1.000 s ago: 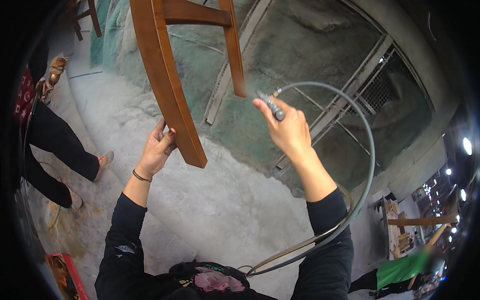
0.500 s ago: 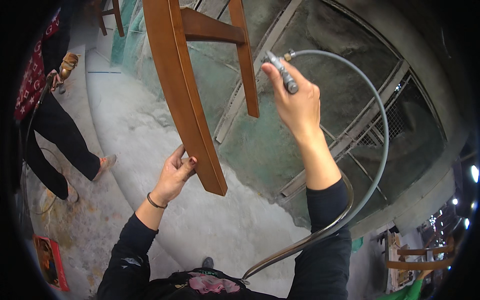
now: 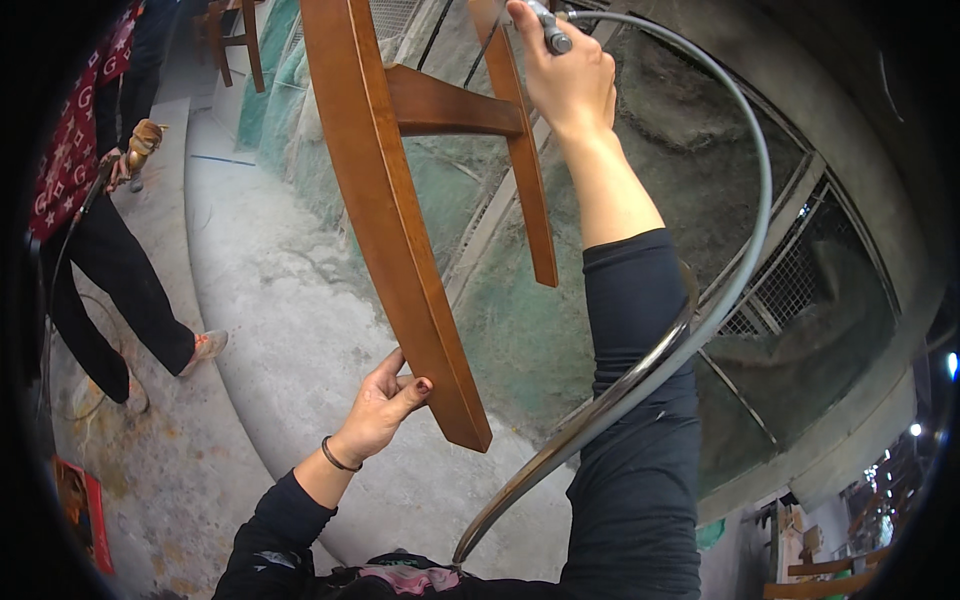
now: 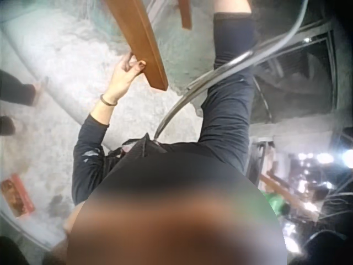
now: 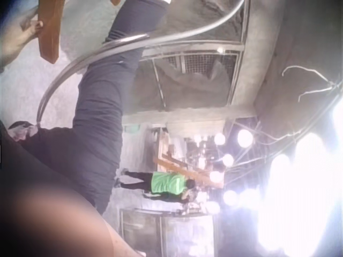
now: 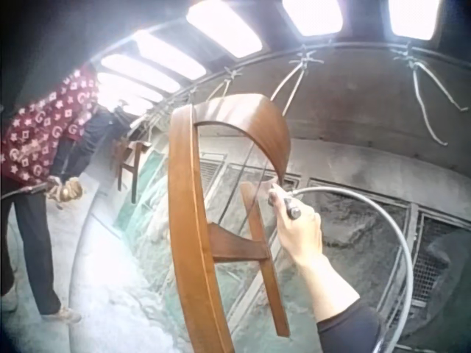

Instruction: The person uses a spray gun to apply finish to a wooden chair frame, rotating it to coat multiple sides. Another person in a green shirt also sprays a chair nearby. The person sits on the floor at times while holding the spray gun and observing the work area.

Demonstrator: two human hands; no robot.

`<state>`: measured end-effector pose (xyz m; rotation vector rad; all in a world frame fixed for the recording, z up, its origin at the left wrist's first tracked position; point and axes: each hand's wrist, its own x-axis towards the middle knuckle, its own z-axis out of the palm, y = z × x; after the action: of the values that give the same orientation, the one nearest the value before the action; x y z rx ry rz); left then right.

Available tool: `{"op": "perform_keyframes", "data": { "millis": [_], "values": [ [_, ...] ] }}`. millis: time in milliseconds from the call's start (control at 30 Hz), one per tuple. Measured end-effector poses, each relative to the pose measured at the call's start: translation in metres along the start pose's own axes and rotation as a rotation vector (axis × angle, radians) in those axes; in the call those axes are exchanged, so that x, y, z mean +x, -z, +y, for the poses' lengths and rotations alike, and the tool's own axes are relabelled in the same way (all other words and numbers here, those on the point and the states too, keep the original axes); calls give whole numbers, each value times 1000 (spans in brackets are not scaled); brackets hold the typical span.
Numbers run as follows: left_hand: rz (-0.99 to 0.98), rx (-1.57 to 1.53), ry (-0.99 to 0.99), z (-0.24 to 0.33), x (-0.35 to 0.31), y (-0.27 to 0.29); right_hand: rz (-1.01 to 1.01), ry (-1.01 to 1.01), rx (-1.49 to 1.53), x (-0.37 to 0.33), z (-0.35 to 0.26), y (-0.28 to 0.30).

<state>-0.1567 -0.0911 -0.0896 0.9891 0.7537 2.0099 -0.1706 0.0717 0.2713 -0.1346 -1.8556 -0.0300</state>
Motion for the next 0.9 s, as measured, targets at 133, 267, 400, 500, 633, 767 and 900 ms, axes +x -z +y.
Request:
{"op": "perform_keyframes", "data": {
  "millis": [133, 267, 400, 500, 633, 767, 900],
  "values": [
    [18, -2, -33, 0, 4, -1, -14, 74, 42, -2, -8, 2],
    [32, -22, -26, 2, 9, 3, -182, -144, -199, -30, 3, 27],
    [81, 70, -91, 6, 18, 14, -216, -245, -231, -63, 3, 63],
    [121, 124, -91, 9, 27, 26, -240, -322, -162, -92, -23, 101],
    [146, 191, -108, 11, 43, 44, -132, -188, 119, -145, -84, 145],
    [177, 262, -62, 11, 63, 64, 2, 34, 144, -178, -146, 160],
    [190, 201, -36, 7, 79, 81, 56, 159, 175, -171, -190, 147]
  ]
}}
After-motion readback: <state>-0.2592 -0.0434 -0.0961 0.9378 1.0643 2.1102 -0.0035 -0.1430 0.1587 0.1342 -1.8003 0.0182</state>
